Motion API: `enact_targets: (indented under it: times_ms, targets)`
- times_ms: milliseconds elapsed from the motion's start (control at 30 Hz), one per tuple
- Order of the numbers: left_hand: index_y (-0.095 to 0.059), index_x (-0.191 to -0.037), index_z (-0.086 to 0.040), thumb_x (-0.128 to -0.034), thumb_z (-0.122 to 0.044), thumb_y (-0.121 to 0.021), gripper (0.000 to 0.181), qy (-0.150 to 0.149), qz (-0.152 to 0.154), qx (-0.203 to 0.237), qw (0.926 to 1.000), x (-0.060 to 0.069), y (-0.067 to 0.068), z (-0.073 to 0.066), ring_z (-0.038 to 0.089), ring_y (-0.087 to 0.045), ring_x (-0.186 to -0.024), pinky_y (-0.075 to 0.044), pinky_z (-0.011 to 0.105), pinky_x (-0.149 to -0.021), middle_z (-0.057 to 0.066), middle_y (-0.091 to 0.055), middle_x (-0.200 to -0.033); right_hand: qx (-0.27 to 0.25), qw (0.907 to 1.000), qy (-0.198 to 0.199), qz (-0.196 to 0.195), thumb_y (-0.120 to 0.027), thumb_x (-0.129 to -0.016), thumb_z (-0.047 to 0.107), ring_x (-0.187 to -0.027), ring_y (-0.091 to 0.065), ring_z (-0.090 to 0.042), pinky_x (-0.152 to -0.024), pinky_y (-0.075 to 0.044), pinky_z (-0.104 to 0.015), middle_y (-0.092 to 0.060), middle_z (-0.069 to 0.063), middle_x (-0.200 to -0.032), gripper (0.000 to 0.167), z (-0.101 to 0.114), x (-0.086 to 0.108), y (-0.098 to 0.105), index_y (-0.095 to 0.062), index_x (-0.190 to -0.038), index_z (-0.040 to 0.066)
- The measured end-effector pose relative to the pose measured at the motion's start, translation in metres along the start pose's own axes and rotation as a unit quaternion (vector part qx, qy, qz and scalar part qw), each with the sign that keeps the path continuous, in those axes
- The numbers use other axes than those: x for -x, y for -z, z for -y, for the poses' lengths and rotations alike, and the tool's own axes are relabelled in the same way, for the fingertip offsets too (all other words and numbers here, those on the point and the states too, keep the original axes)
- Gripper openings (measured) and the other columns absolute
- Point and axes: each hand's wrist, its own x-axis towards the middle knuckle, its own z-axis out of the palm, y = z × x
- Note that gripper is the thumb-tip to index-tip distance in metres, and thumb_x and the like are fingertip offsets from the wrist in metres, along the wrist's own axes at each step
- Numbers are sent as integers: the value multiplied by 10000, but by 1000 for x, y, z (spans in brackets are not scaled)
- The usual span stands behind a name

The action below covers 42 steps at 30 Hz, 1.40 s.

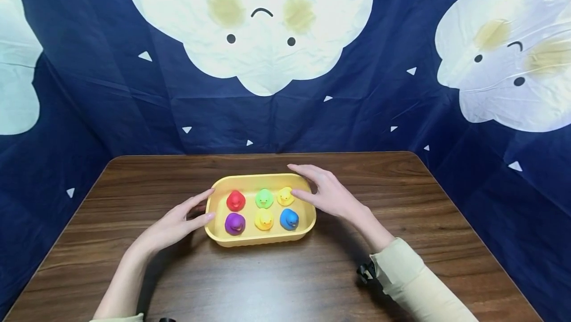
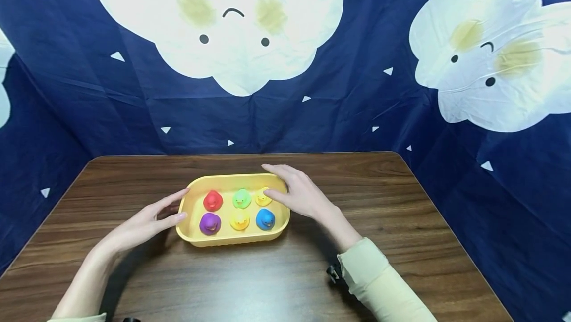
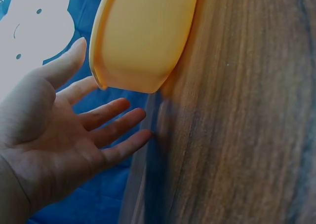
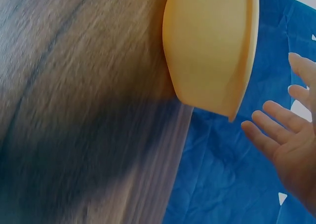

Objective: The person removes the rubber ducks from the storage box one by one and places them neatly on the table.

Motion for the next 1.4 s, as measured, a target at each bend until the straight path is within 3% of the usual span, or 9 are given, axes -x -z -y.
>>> enact_targets:
  times_ms: [67, 167, 300, 433, 700, 967, 1233, 1400]
  targets:
    - [-347, -1612, -161, -1019, -417, -629, 704, -11, 2, 25, 10000, 0, -1, 1, 396, -528, -1401, -479, 384, -1066, 145, -415, -1633, 21, 10000, 31, 39, -758, -944, 324, -1174, -633, -162, -1010, -525, -402, -633, 8, -1435, 590, 0, -1, -3, -549, -1489, 235]
    - [-345, -1612, -155, -1022, -383, -633, 695, -33, 23, 84, 10000, -1, -2, 1, 394, -535, -1393, -484, 365, -1057, 152, -430, -1622, 21, 10000, 20, 84, -771, -933, 325, -1328, -596, -171, -1115, -485, -405, -633, 6, -1444, 588, 1, -3, -7, -567, -1475, 226]
    - [-338, -1614, -149, -1023, -358, -635, 694, -42, 55, 111, 9999, -2, -3, 1, 382, -546, -1377, -489, 336, -1034, 158, -454, -1604, 50, 9998, -41, 181, -781, -924, 330, -1344, -593, -189, -1127, -479, -412, -640, 0, -1435, 588, 2, -5, -10, -581, -1463, 205]
    - [-321, -1622, -160, -1025, -356, -631, 700, -61, 78, 123, 9999, -1, -3, 1, 371, -549, -1370, -482, 408, -1047, 148, -443, -1613, 201, 9992, -164, 296, -787, -916, 347, -1343, -596, -190, -1120, -484, -420, -644, 6, -1433, 592, 5, -7, -14, -586, -1458, 218]
    - [-266, -1641, -171, -1035, -349, -617, 723, -137, 186, 409, 9989, -1, -5, 1, 381, -551, -1362, -480, 182, -957, 187, -397, -1632, 432, 9980, -295, 344, -803, -899, 341, -1301, -629, -203, -1089, -504, -440, -674, -4, -1390, 571, 7, -10, -19, -622, -1423, 203]
    - [-250, -1646, -206, -1046, -362, -594, 709, -20, 232, 594, 9980, 2, -6, 3, 380, -528, -1390, -463, 142, -950, 172, -349, -1662, 821, 9939, -470, 564, -783, -907, 381, -1276, -646, -223, -1017, -539, -492, -679, -9, -1385, 558, 12, -14, -25, -623, -1421, 236]
    - [-253, -1645, -215, -1055, -364, -578, 690, -21, 245, 766, 9968, 2, -6, 4, 222, -554, -1334, -442, 113, -953, 152, -341, -1670, 970, 9917, -429, 731, -776, -912, 391, -1301, -633, -225, -1028, -539, -492, -663, -5, -1416, 551, 13, -18, -29, -624, -1420, 241]
    - [-258, -1643, -239, -1062, -346, -570, 668, -76, 248, 851, 9960, 2, -5, 6, 297, -520, -1384, -425, 101, -960, 123, -327, -1681, 1083, 9897, -445, 821, -774, -915, 392, -1316, -625, -237, -1032, -539, -490, -656, -13, -1428, 546, 12, -19, -32, -625, -1419, 244]
